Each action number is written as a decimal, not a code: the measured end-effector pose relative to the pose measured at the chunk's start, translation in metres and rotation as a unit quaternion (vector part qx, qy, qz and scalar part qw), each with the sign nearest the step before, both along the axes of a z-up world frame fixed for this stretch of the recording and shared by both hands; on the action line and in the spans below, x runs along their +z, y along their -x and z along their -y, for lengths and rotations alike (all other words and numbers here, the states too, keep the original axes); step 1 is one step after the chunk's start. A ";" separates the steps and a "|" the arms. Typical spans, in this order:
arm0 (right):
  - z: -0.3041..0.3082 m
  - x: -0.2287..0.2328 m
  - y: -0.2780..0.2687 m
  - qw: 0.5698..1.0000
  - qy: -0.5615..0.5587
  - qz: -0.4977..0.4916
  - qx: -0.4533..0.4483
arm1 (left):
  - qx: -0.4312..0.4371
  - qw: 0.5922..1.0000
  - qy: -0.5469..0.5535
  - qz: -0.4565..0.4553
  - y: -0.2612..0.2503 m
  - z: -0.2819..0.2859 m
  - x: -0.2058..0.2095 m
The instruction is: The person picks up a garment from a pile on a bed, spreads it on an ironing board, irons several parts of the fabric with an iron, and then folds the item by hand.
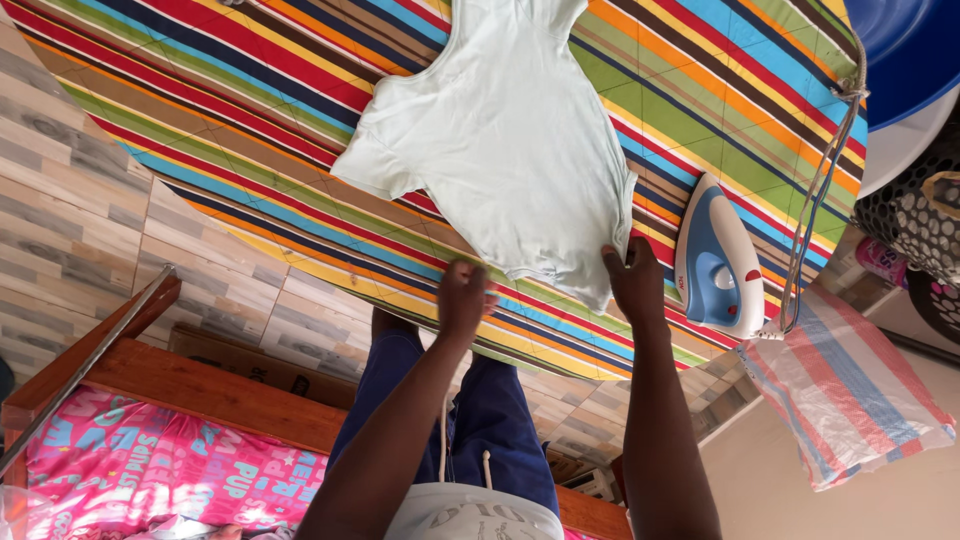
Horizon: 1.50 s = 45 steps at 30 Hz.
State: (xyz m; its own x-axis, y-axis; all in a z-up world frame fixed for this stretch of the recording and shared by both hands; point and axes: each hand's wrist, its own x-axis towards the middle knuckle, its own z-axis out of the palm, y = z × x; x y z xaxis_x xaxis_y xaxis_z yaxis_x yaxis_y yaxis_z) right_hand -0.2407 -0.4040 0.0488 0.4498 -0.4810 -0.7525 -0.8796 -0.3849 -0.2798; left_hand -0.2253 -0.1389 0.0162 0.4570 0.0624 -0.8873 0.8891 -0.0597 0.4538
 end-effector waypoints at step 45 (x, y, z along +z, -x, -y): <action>-0.083 0.082 -0.188 0.849 0.207 0.283 0.396 | -0.149 0.886 -0.213 0.384 -0.222 -0.111 -0.085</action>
State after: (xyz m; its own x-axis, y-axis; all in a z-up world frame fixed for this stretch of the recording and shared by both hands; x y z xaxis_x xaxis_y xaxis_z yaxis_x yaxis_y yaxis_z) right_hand -0.0527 -0.3215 0.1307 0.9885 -0.0300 -0.1481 -0.0693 -0.9611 -0.2674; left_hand -0.0038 -0.0280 -0.0689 0.9680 0.0916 -0.2335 0.2446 -0.5513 0.7976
